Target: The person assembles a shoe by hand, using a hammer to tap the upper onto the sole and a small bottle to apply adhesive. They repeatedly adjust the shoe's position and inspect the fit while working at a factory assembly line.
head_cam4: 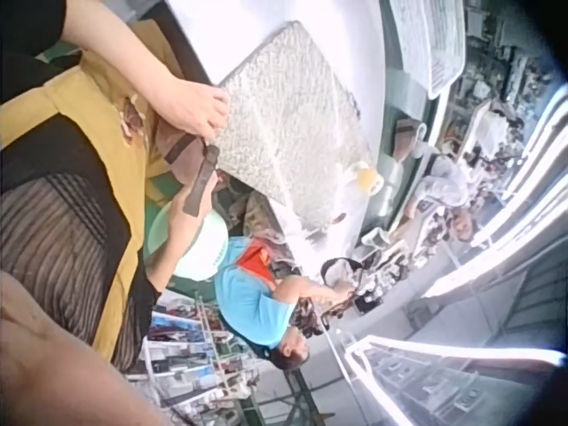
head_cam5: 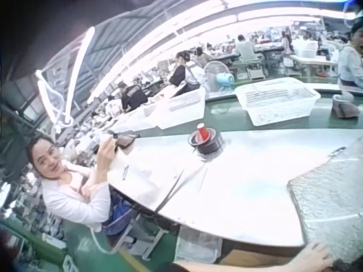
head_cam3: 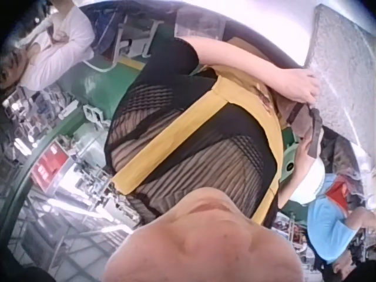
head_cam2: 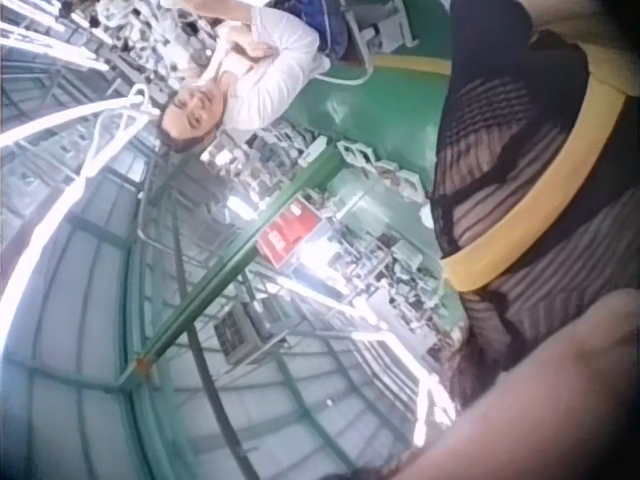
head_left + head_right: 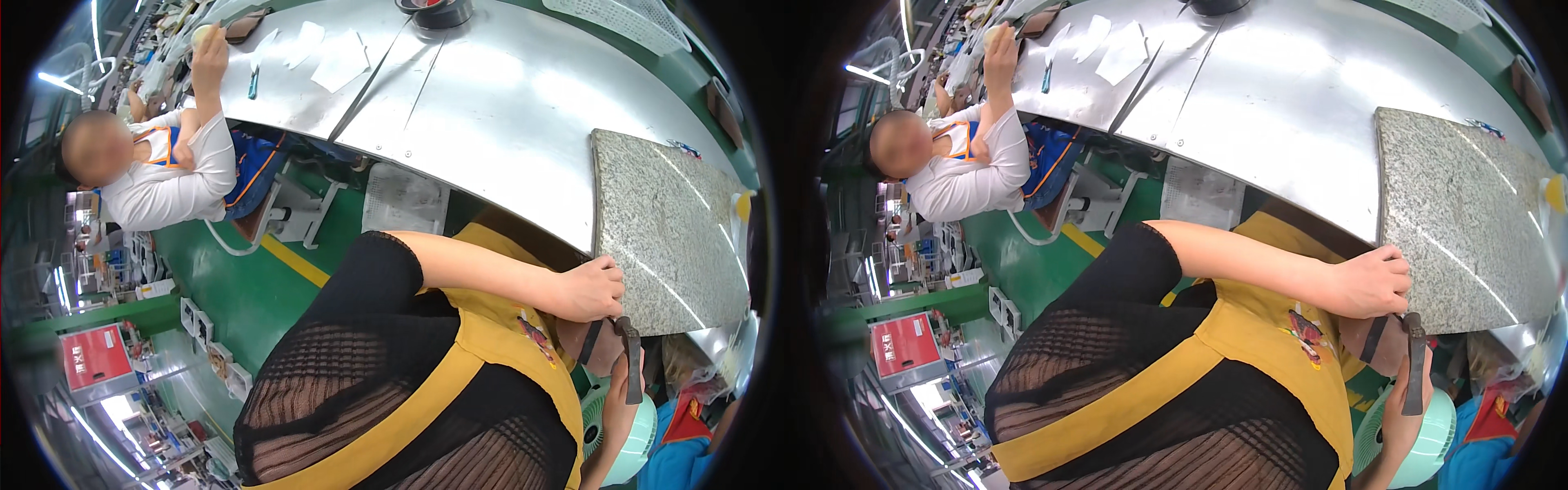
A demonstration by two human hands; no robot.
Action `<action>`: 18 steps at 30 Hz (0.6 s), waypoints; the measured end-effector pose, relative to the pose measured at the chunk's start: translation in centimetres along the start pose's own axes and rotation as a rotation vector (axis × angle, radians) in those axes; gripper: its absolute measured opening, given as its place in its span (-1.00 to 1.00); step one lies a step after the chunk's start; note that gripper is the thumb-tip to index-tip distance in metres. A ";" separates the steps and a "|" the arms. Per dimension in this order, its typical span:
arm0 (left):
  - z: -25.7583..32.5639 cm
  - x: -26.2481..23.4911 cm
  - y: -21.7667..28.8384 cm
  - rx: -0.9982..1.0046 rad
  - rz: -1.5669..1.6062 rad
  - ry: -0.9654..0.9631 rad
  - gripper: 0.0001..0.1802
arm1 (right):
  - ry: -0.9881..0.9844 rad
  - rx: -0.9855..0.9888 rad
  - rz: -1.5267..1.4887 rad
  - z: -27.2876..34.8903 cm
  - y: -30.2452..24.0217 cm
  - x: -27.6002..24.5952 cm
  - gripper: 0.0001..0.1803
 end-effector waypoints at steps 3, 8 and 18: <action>-0.1 -0.1 0.0 0.025 0.023 0.023 -0.93 | -0.044 0.028 -0.039 -0.1 0.2 -0.4 -0.77; -1.0 -0.9 -0.4 0.049 0.116 -0.025 -0.94 | -0.026 -0.004 -0.132 0.2 -0.2 -0.2 -0.66; -2.0 -1.8 -1.0 0.200 0.129 -0.231 -0.65 | 0.047 -0.053 -0.225 -0.2 0.8 -1.0 -0.77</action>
Point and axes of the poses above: each hand's wrist, its own z-axis away from the middle knuckle, its own x-axis out of the palm, y = z × x, the point moved 1 cm from there along -z, towards the middle knuckle, and after that the axes turned 13 degrees about y, right-handed, at the moved point
